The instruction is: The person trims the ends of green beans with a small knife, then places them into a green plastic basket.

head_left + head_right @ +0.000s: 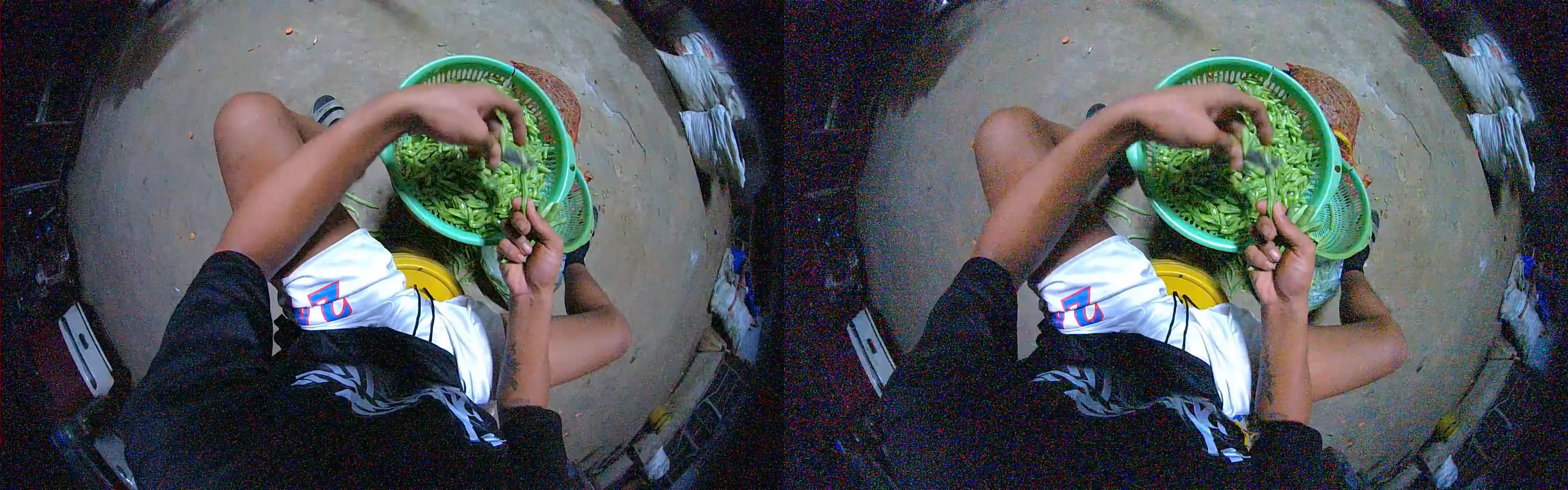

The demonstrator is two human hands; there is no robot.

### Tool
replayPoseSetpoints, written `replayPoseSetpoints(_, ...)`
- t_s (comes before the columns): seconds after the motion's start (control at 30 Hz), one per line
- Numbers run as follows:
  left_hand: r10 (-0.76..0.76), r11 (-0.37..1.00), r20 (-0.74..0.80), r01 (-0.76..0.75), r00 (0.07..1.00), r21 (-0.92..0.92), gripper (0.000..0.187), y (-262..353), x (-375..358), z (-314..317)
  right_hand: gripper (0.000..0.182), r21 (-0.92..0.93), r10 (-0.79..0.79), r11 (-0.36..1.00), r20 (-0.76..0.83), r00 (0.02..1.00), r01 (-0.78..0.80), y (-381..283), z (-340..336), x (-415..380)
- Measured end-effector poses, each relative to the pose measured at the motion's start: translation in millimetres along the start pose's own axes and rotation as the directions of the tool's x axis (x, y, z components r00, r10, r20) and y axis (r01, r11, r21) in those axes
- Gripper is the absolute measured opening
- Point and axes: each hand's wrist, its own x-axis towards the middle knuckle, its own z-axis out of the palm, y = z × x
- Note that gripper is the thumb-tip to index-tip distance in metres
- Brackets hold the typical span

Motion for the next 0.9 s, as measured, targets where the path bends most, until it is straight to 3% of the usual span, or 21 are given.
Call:
replayPoseSetpoints(0.07,0.022,0.996,0.111,-0.013,0.994,-0.087,0.04,-2.6,3.1,19.3,0.026,0.005,-0.006,1.0,-0.004,1.0,0.006,1.4,1.8,0.6)
replayPoseSetpoints(0.13,0.122,0.991,0.101,-0.127,0.987,0.041,0.037,0.3,3.0,12.7,0.026,0.002,0.0,1.0,-0.017,1.0,0.0,2.4,-0.5,-0.6)
replayPoseSetpoints(0.2,0.124,0.992,-0.019,-0.124,0.992,0.0,0.033,-2.8,0.4,-1.7,0.026,0.004,-0.017,1.0,0.009,1.0,0.017,1.0,-1.8,-0.5)
replayPoseSetpoints(0.23,0.034,0.998,0.008,-0.034,0.999,-0.056,0.034,-2.2,0.5,-9.7,0.027,0.004,-0.014,1.0,0.008,1.0,0.014,0.5,-3.6,-0.1)
replayPoseSetpoints(0.4,0.002,0.992,0.071,0.007,0.997,-0.128,0.037,2.0,-0.3,14.0,0.028,0.003,-0.015,1.0,-0.007,1.0,0.015,2.4,1.6,1.8)
replayPoseSetpoints(0.47,0.037,0.999,0.061,-0.037,0.997,-0.006,0.037,-0.9,4.7,17.9,0.028,0.005,-0.002,1.0,-0.017,1.0,0.003,2.1,2.6,-0.6)
replayPoseSetpoints(0.57,-0.025,0.998,0.048,0.027,0.999,-0.053,0.036,1.7,1.5,6.4,0.026,-0.055,-0.015,0.998,-0.049,0.999,0.012,1.2,5.9,-1.5)
replayPoseSetpoints(0.67,-0.006,0.997,0.038,0.009,0.999,-0.073,0.038,-4.3,4.3,10.0,0.024,-0.038,-0.002,0.999,-0.046,0.999,0.0,1.6,2.1,-0.6)
replayPoseSetpoints(0.7,-0.01,1.0,0.039,0.009,0.999,0.026,0.039,4.2,1.2,13.5,0.024,-0.036,-0.001,0.999,-0.046,0.999,0.0,2.2,2.0,-0.6)
replayPoseSetpoints(0.8,0.078,0.993,0.07,-0.071,0.994,-0.099,0.04,2.1,2.2,13.8,0.022,-0.013,0.002,1.0,-0.045,0.999,-0.003,3.5,1.6,0.1)
replayPoseSetpoints(0.87,0.091,0.996,0.018,-0.091,0.996,-0.018,0.04,-1.3,1.8,0.0,0.021,0.041,0.016,0.999,-0.022,1.0,-0.015,1.7,-0.1,-0.4)
replayPoseSetpoints(0.9,0.074,0.995,-0.001,-0.074,0.997,-0.064,0.042,-1.7,-1.5,-6.2,0.022,0.044,0.017,0.999,-0.009,1.0,-0.016,0.8,0.2,-0.5)
